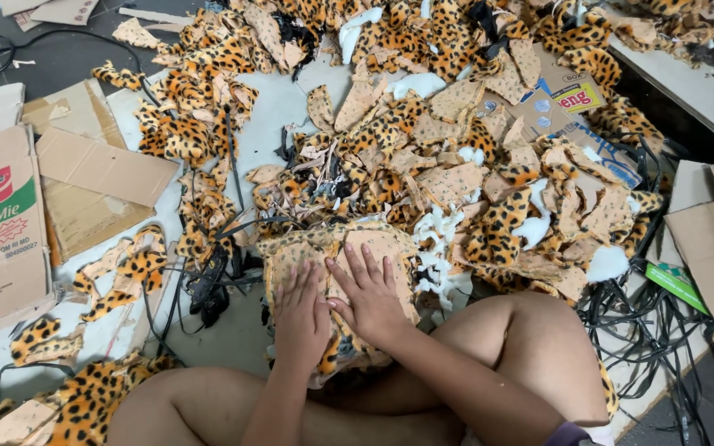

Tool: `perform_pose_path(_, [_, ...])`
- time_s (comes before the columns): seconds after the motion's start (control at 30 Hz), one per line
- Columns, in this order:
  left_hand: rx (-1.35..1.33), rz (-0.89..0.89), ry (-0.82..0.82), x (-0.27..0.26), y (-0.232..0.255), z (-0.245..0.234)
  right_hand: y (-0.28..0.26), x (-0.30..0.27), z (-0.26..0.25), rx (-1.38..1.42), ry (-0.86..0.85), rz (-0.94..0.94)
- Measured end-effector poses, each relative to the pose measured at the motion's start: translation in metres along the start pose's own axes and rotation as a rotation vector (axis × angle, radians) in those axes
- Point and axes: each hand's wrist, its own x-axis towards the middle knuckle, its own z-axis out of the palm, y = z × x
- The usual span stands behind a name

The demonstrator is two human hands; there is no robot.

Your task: Covering a cardboard box with leopard-print fabric scraps

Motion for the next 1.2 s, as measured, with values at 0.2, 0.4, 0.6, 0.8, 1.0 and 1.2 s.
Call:
perform_pose_path(0.2, [0.177, 0.080, -0.008, -0.007, 0.018, 0.002, -0.009, -0.003, -0.023, 0.099, 0.033, -0.055])
perform_pose_path(0.4, [0.333, 0.067, -0.059, -0.002, -0.003, 0.031, 0.005, 0.005, 0.010, 0.001, -0.016, -0.014])
perform_pose_path(0.6, [0.236, 0.036, -0.060, 0.001, -0.002, 0.031, 0.001, 0.005, 0.002, 0.037, -0.013, -0.002])
perform_pose_path(0.8, [0.123, 0.105, -0.059, 0.029, 0.062, -0.018, -0.008, 0.003, -0.081, 0.086, 0.284, -0.015])
perform_pose_path(1.0, [0.124, 0.236, -0.169, 0.106, 0.131, 0.001, 0.090, 0.038, -0.097, -0.038, 0.456, 0.340])
perform_pose_path(1.2, [0.285, 0.242, -0.430, 0.183, 0.144, 0.080, 0.156, 0.054, -0.068, -0.048, 0.269, 0.493])
